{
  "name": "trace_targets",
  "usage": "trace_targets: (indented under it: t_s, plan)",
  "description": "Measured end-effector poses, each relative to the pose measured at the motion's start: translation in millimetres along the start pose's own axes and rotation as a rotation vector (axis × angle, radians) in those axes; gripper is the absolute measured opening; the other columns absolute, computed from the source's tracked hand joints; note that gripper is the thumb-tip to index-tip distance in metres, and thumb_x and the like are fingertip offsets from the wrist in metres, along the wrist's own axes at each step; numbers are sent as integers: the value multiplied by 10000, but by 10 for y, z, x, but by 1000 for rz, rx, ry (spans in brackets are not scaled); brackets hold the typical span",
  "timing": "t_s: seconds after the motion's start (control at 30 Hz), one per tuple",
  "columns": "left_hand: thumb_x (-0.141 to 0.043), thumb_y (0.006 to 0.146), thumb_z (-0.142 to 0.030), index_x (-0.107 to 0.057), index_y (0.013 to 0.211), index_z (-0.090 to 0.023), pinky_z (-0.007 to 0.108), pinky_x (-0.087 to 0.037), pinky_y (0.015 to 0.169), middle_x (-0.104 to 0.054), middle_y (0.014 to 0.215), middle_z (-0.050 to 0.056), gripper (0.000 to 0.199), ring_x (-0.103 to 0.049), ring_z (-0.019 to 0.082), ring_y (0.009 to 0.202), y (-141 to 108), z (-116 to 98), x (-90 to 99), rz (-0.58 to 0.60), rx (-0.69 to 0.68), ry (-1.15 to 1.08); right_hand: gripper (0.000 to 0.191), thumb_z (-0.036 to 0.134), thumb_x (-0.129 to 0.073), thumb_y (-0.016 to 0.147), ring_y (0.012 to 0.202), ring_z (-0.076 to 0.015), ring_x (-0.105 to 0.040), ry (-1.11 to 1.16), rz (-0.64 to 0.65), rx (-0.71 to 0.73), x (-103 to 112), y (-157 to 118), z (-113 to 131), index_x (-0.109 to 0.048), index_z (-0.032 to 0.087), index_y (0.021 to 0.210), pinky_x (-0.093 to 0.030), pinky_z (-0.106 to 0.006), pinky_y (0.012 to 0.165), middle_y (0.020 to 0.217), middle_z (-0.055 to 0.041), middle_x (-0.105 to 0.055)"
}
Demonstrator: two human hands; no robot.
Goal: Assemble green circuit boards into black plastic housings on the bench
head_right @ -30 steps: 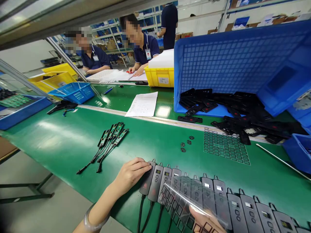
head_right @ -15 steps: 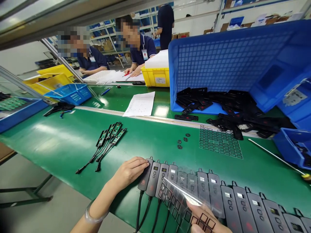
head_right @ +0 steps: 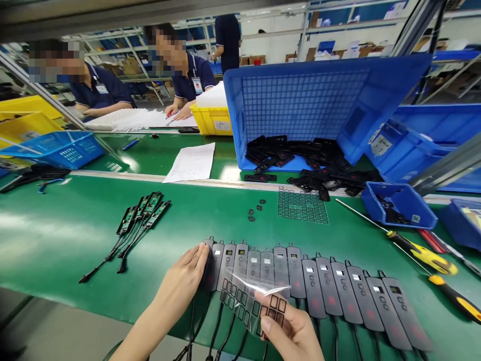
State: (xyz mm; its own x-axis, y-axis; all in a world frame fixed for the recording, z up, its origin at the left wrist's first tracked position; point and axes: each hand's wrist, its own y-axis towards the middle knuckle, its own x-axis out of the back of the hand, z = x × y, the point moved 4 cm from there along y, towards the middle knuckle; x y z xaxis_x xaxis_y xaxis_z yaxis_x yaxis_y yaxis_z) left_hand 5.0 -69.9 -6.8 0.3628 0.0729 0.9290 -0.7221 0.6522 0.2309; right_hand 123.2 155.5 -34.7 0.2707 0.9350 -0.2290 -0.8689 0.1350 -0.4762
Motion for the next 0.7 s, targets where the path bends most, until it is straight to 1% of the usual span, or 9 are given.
trace_targets:
  t_s: [0.1, 0.2, 0.27, 0.3, 0.33, 0.4, 0.5, 0.6, 0.7]
  plan:
    - [-364, 702, 92, -650, 1049, 8, 414, -583, 745, -709, 997, 225, 457, -685, 307, 881, 57, 12, 50, -22, 2, -26, 377, 494, -745, 704, 662, -191, -627, -60, -38, 38, -16, -32, 37, -754, 265, 1005, -551, -272, 616, 757, -41, -694]
    - [-381, 800, 38, -652, 1067, -67, 413, -578, 739, -708, 1001, 168, 395, -668, 288, 905, 120, -32, 322, -161, 91, -239, 357, 485, -696, 749, 680, -195, -631, -175, 4, 83, -76, -69, 115, -747, 274, 1033, -552, -260, 601, 790, -42, -685]
    - [-447, 879, -57, -637, 1105, -126, 331, -572, 685, -689, 956, 120, 303, -649, 227, 857, 142, -191, 570, -296, 126, -499, 311, 440, -659, 792, 714, -197, -642, -251, 57, 163, -122, -82, 185, -745, 269, 1037, -557, -256, 623, 845, -53, -681]
    - [-490, 896, -104, -635, 1110, -152, 282, -558, 645, -671, 894, 89, 262, -630, 185, 789, 147, -315, 685, -350, 101, -646, 289, 406, -639, 814, 742, -199, -647, -297, 94, 233, -152, -88, 228, -744, 258, 1038, -560, -260, 656, 872, -61, -679]
    - [-527, 898, -141, -636, 1108, -170, 250, -539, 607, -644, 831, 62, 238, -601, 155, 723, 150, -454, 783, -387, 55, -768, 271, 369, -616, 834, 762, -200, -649, -349, 132, 320, -184, -97, 275, -743, 242, 1037, -562, -266, 690, 882, -70, -678]
    - [-572, 883, -163, -635, 1111, -179, 226, -515, 562, -597, 766, 39, 237, -546, 133, 660, 148, -711, 912, -414, -17, -898, 251, 298, -571, 861, 775, -199, -652, -471, 179, 504, -244, -121, 359, -740, 214, 1026, -562, -267, 738, 859, -80, -681]
    - [-582, 861, -118, -619, 1140, -165, 216, -506, 538, -577, 760, 44, 285, -518, 134, 657, 130, -910, 947, -423, -11, -928, 243, 234, -550, 861, 755, -196, -675, -628, 139, 686, -272, -149, 422, -738, 211, 1012, -567, -232, 729, 828, -76, -700]
    - [-573, 854, -79, -597, 1183, -164, 216, -519, 565, -573, 764, 46, 341, -529, 136, 681, 105, -928, 912, -421, 7, -969, 267, 201, -571, 840, 799, -212, -700, -705, 121, 774, -252, -169, 414, -722, 209, 1061, -569, -218, 724, 899, -90, -719]
    - [-572, 860, -79, -591, 1199, -174, 221, -533, 590, -580, 780, 48, 353, -540, 136, 698, 88, -896, 902, -417, 13, -1004, 294, 174, -581, 833, 830, -219, -707, -714, 153, 802, -220, -182, 377, -706, 195, 1099, -569, -211, 723, 956, -108, -715]
